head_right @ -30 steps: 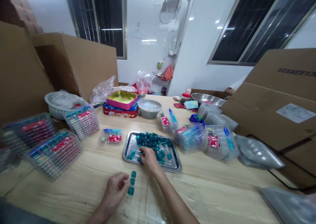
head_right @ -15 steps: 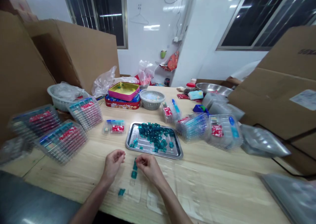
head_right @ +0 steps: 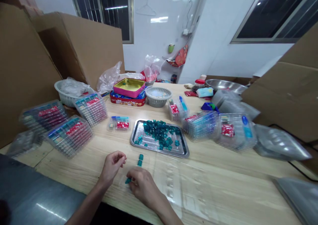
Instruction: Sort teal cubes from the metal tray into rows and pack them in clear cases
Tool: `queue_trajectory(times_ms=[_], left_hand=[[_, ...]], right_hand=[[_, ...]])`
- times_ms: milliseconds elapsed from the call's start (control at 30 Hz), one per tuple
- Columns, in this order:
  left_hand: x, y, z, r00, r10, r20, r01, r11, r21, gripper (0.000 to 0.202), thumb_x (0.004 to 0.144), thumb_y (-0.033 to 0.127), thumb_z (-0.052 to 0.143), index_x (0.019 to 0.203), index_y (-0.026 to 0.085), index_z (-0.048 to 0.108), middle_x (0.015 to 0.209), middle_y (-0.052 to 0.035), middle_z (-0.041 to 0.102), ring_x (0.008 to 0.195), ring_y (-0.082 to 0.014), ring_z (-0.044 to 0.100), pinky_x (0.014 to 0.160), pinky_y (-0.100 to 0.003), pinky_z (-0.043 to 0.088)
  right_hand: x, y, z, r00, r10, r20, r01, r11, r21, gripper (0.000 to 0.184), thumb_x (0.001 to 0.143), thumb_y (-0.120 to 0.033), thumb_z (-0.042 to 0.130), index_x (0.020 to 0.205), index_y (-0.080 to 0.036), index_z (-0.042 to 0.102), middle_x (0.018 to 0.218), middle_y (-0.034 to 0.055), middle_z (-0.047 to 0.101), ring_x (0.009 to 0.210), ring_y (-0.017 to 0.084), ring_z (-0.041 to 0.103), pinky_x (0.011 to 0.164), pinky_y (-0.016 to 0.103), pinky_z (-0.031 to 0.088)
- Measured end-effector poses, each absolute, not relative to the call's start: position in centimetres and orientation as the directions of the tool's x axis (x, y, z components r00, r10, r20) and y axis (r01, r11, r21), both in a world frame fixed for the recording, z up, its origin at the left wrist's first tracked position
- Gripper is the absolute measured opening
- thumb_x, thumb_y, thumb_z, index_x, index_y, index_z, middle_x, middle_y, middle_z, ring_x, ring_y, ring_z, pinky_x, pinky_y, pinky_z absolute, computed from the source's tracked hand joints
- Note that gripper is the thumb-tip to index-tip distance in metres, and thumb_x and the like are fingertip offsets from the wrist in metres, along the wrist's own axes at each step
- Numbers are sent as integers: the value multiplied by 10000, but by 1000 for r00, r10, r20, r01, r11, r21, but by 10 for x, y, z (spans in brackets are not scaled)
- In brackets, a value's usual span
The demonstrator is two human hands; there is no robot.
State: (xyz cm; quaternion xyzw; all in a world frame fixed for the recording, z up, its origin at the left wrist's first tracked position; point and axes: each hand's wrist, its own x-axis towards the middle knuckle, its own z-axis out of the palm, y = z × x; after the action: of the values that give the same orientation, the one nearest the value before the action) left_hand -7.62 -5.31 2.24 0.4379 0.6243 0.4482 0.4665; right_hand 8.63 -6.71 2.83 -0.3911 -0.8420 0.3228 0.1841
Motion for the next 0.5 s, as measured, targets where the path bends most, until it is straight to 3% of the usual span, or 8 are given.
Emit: queue_trajectory(times_ms=[200,333,433,500], left_hand=[[-58,-71,34,41,909,-414,3,414,910,236,596,313,593,685,104,528,547,45,513,466,4,458,446,-94,364],[-49,-73,37,117,899,-421,-114,434,894,309,513,282,690,700,77,554,621,10,582,504,5,477,461,-94,363],[-47,-70,40,99,911,-401,-191,413,891,358,468,295,742,682,77,556,620,6,592,532,-6,494,489,-110,385],[-46,-68,42,76,913,-400,-213,407,888,384,445,314,765,665,77,557,582,20,575,516,-1,480,491,-113,382]], right_hand=[[104,-64,34,-546,807,224,404,488,-774,241,729,-65,478,900,-179,604,842,45,613,824,155,557,738,245,414],[103,-64,35,-503,830,240,354,451,-819,184,756,-95,514,887,-180,612,840,50,615,820,159,564,736,253,427],[103,-61,31,-398,909,124,266,244,-933,164,733,-184,603,896,-162,602,831,54,615,760,157,569,705,262,444],[104,-58,26,-361,933,-16,115,28,-993,260,707,-284,657,915,-149,579,814,53,609,702,144,565,654,256,453]])
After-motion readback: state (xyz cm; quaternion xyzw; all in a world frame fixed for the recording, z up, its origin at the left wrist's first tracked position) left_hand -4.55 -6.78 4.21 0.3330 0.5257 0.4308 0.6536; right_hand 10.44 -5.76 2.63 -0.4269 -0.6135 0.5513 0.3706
